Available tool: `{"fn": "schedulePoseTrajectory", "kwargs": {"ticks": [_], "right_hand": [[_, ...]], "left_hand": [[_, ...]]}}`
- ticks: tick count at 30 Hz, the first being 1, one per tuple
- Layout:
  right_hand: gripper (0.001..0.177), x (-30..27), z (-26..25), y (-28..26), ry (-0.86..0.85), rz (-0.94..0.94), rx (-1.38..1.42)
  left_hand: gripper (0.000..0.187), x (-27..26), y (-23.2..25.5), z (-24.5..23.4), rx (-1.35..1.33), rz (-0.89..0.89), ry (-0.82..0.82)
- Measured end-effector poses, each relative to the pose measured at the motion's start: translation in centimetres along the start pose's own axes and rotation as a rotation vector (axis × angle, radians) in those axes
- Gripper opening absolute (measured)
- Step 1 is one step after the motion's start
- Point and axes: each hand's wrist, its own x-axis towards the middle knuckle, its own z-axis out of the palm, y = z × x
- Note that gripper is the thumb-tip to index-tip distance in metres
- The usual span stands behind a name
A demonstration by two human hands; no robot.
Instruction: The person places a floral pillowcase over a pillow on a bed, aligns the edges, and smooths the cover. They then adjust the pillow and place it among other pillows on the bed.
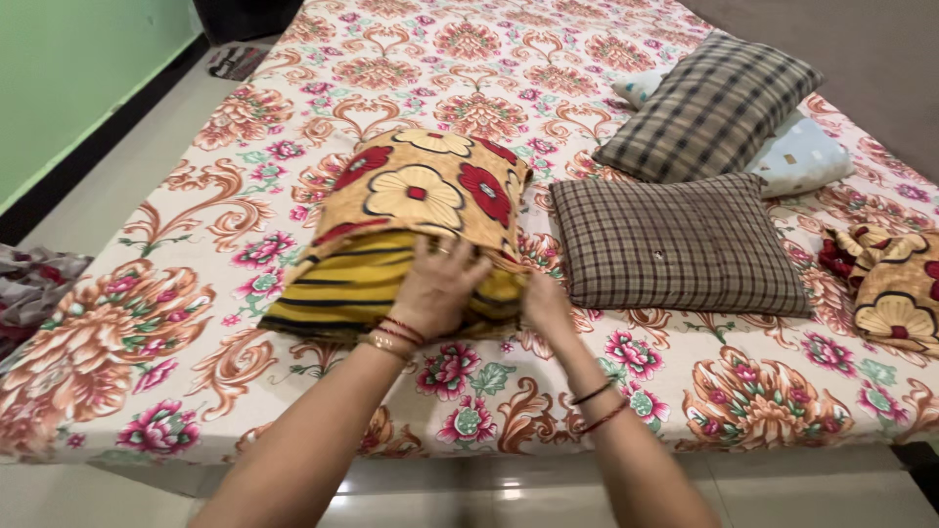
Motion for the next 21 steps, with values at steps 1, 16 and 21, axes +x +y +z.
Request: {"fn": "schedulePoseTrajectory", "kwargs": {"ticks": [1,16,21], "right_hand": [[0.02,0.2,-1.0,0.3,0.008,0.01,-0.065],[0.027,-4.7,4.4,-11.2,0.273,-0.865,-0.258],[0.029,-7.1,6.6,-12.9,0.212,-1.075,-0.303]], "left_hand": [[0.054,-0.3,0.0,-0.9,-0.098,0.062,-0.072],[0.043,-9.9,-11.3,-0.4,-0.384,-0.644,-0.033],[0.018,-7.6,-12.2,1.1,-0.153,-0.453,0.098]]}}
